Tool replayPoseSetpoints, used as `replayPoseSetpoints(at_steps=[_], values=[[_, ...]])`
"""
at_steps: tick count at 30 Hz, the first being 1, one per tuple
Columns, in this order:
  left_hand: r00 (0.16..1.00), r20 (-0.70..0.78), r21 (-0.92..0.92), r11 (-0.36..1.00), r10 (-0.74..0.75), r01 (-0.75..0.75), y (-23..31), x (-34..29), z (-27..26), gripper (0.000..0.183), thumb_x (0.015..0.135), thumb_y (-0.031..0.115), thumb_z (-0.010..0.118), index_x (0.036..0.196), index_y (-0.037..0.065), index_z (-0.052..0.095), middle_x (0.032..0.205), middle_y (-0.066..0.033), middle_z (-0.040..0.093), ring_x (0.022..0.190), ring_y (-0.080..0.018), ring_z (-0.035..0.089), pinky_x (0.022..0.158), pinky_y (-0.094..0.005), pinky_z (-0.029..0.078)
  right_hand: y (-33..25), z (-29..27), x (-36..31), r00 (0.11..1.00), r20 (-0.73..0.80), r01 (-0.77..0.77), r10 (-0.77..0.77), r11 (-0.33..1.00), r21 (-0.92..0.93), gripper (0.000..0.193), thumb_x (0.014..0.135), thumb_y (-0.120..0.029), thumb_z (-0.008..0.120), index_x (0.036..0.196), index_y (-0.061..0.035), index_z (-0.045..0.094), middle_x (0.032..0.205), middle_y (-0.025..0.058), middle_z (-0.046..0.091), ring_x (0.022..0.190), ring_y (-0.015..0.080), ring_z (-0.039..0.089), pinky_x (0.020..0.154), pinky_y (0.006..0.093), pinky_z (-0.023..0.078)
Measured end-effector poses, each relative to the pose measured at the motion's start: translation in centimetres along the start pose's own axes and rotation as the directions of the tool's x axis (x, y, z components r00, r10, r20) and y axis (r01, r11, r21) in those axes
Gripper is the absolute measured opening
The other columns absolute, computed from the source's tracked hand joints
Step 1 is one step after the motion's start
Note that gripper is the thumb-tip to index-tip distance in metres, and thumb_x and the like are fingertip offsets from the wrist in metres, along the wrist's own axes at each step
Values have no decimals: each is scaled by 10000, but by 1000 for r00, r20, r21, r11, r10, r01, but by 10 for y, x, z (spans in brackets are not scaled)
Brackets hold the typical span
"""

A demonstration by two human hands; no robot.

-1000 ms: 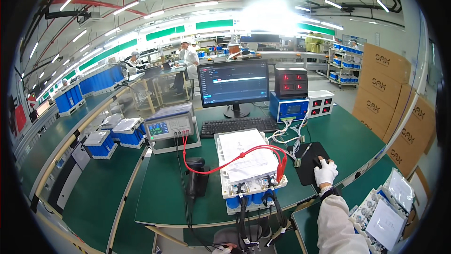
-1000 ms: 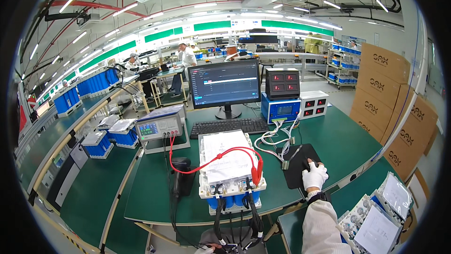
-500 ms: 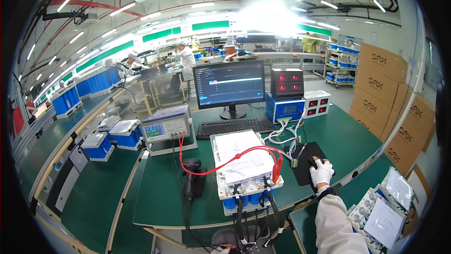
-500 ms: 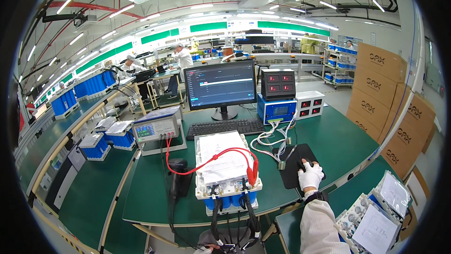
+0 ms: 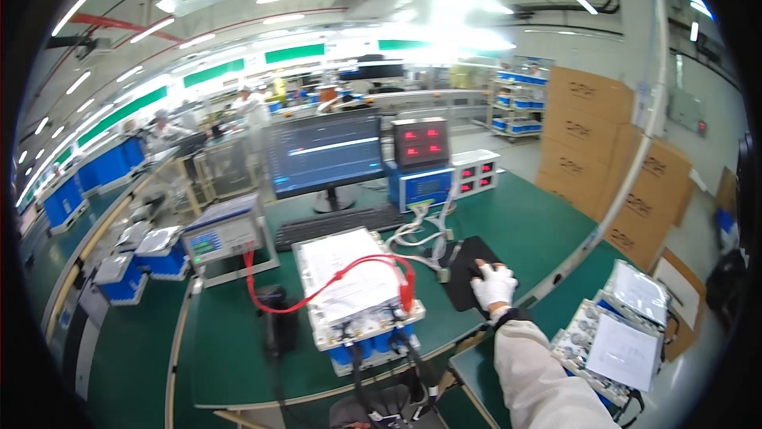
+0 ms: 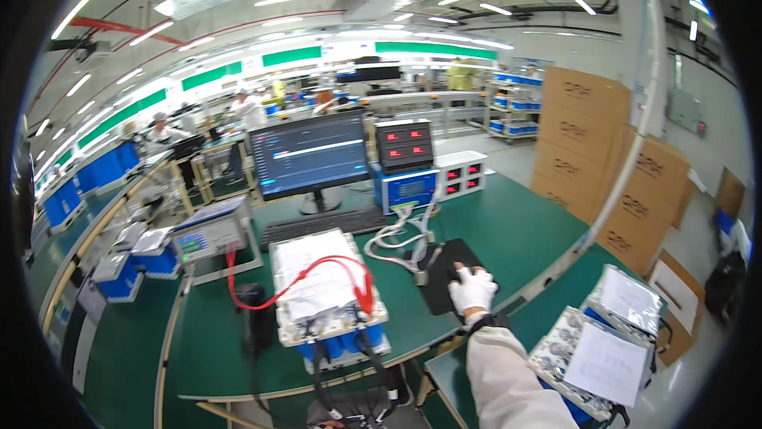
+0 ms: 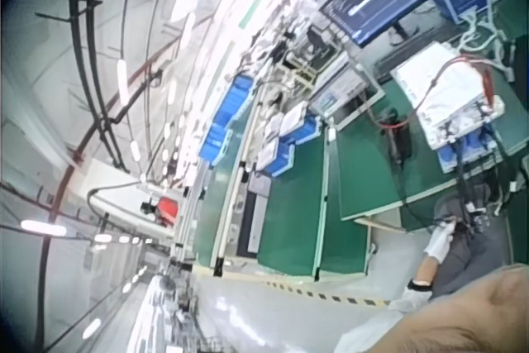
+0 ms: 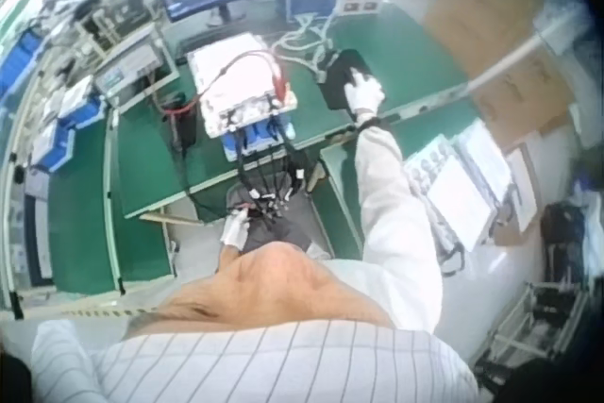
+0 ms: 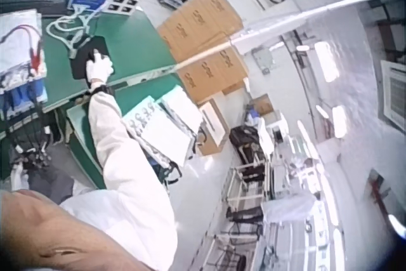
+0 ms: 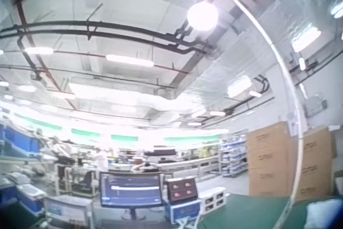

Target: Connecting test leads to battery modules and recording inspection results on a clipboard.

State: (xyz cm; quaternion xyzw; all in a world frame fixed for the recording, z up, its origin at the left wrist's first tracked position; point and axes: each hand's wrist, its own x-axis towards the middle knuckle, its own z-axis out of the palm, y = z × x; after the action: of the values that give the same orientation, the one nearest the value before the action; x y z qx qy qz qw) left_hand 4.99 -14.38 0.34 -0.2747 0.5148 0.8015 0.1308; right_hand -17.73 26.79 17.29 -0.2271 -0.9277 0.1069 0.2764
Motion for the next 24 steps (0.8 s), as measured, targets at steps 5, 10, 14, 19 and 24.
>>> replayPoseSetpoints(at_steps=[5,10,14,19,24], values=[[1000,-11,4,1000,-8,8,-8,12,-7,146,860,179,672,971,88,651,855,24,628,658,-54,510,510,-198,344,2,0,1,999,28,-20,19,999,38,469,755,-353,645,1218,-299,592,1192,135,540,1117,311,489,929,457,380],[999,-10,1,999,-34,34,-9,11,-10,182,862,181,668,1004,68,657,865,20,634,660,-51,509,511,-199,340,0,-1,0,999,35,-27,25,997,79,456,754,-335,648,1205,-291,601,1198,136,539,1123,309,488,936,457,373],[998,37,43,998,-57,56,-6,10,-11,185,857,176,671,1010,73,659,871,18,636,671,-50,512,520,-196,346,1,0,0,999,16,-37,36,995,90,453,742,-326,655,1192,-289,609,1196,132,543,1126,302,490,933,455,373],[998,54,26,1000,14,-15,-2,0,-3,172,856,190,670,999,100,642,853,32,615,698,-50,516,542,-191,355,2,1,1,1000,-14,-27,28,998,50,440,726,-304,649,1164,-277,623,1164,128,558,1085,318,505,912,461,392],[996,88,48,999,-8,3,11,-19,7,207,872,153,622,1076,120,610,930,57,592,740,-38,482,563,-187,348,-2,-2,1,998,17,-68,67,995,78,460,713,-293,665,1169,-255,621,1172,122,543,1094,310,493,916,453,392]])
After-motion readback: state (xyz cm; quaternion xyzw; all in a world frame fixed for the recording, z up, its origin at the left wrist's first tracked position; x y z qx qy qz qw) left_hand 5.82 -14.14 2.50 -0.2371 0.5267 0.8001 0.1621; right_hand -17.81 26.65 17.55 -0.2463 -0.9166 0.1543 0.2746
